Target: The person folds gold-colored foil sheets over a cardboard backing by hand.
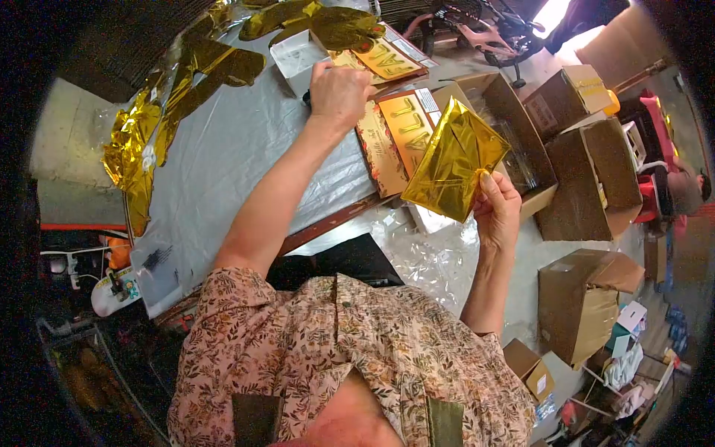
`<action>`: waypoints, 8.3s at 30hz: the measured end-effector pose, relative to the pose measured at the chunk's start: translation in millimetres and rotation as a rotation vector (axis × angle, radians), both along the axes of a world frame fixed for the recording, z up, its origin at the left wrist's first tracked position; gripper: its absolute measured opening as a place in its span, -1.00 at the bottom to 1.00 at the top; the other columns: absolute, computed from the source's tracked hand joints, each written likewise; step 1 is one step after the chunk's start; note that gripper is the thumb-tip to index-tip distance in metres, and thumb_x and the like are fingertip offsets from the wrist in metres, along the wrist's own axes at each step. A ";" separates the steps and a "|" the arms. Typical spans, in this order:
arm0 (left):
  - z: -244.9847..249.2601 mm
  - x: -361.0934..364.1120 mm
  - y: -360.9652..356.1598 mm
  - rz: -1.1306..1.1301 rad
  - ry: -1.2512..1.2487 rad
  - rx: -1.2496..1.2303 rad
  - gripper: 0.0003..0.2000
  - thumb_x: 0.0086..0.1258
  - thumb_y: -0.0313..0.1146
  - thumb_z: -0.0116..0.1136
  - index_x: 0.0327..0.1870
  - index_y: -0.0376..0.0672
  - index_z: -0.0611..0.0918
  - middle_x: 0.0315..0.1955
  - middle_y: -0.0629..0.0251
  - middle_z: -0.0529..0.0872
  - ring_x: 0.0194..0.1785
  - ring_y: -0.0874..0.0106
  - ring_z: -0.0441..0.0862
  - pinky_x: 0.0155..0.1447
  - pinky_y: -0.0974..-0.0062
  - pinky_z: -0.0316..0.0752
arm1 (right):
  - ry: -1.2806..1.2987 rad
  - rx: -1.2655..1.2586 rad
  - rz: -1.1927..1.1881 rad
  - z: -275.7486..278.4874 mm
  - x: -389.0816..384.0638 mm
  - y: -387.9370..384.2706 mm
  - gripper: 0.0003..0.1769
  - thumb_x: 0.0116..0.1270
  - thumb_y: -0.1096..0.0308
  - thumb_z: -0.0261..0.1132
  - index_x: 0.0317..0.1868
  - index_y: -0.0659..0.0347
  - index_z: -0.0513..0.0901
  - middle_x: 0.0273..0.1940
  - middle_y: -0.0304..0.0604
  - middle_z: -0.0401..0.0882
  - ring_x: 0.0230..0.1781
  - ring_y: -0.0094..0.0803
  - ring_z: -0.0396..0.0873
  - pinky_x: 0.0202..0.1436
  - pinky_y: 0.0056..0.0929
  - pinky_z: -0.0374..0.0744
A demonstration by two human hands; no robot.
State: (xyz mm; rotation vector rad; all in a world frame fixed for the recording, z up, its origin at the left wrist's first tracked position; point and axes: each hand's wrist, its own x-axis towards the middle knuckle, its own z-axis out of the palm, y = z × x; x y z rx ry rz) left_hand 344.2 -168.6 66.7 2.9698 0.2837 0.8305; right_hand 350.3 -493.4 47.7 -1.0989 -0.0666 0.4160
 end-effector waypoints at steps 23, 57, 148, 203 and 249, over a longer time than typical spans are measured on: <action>-14.9 -364.3 220.7 0.283 -0.005 -1.179 -0.63 0.47 -0.04 0.35 0.06 -0.16 0.78 -0.37 0.56 0.71 -0.34 0.75 0.52 -0.28 0.72 0.37 | -0.065 -0.094 0.695 12.5 -68.0 213.8 -0.68 0.43 0.26 0.37 0.06 0.28 0.64 -0.09 -0.23 0.69 -0.11 -0.47 0.64 0.00 -0.48 0.55; -53.4 -358.9 156.8 0.196 0.041 -1.637 -0.67 0.48 -0.33 0.22 0.15 -0.34 0.65 0.00 0.23 0.75 0.10 0.47 0.70 0.31 0.41 0.59 | 0.372 0.207 0.716 -59.8 -117.2 330.8 -0.65 0.50 0.44 0.30 0.16 0.48 0.48 0.14 0.11 0.65 0.13 -0.22 0.70 0.30 -0.31 0.69; -68.2 -351.8 142.8 0.073 0.238 -0.108 -0.07 0.35 0.32 0.21 0.53 -0.28 0.32 0.56 0.13 0.30 0.61 0.24 0.22 0.65 0.08 0.04 | -1.981 -0.742 0.835 -52.8 -97.4 325.6 -0.17 0.56 -0.24 0.04 0.65 0.02 0.12 0.66 -0.05 0.03 0.67 -0.10 0.04 0.65 0.23 -0.06; -84.8 -307.2 130.7 0.032 0.236 -0.218 -0.09 0.54 0.37 -0.26 0.63 -0.28 0.13 0.63 0.11 0.14 0.70 0.25 -0.02 0.72 0.11 -0.19 | -0.573 -0.988 0.921 -4.2 -82.3 358.5 -0.71 0.41 0.28 0.34 -0.27 0.41 0.75 -0.41 -0.17 0.68 -0.46 -0.44 0.65 -0.36 -0.42 0.67; -58.2 -357.9 541.3 1.117 0.325 -0.511 -0.55 0.19 -0.11 0.34 0.04 -0.21 0.77 0.09 -0.05 0.76 0.18 0.01 0.72 0.21 0.14 0.62 | 0.146 -0.369 0.962 -12.3 -100.6 328.9 -0.90 0.30 0.55 0.48 -0.19 0.39 0.81 -0.25 -0.04 0.82 -0.36 -0.43 0.74 -0.22 -0.43 0.71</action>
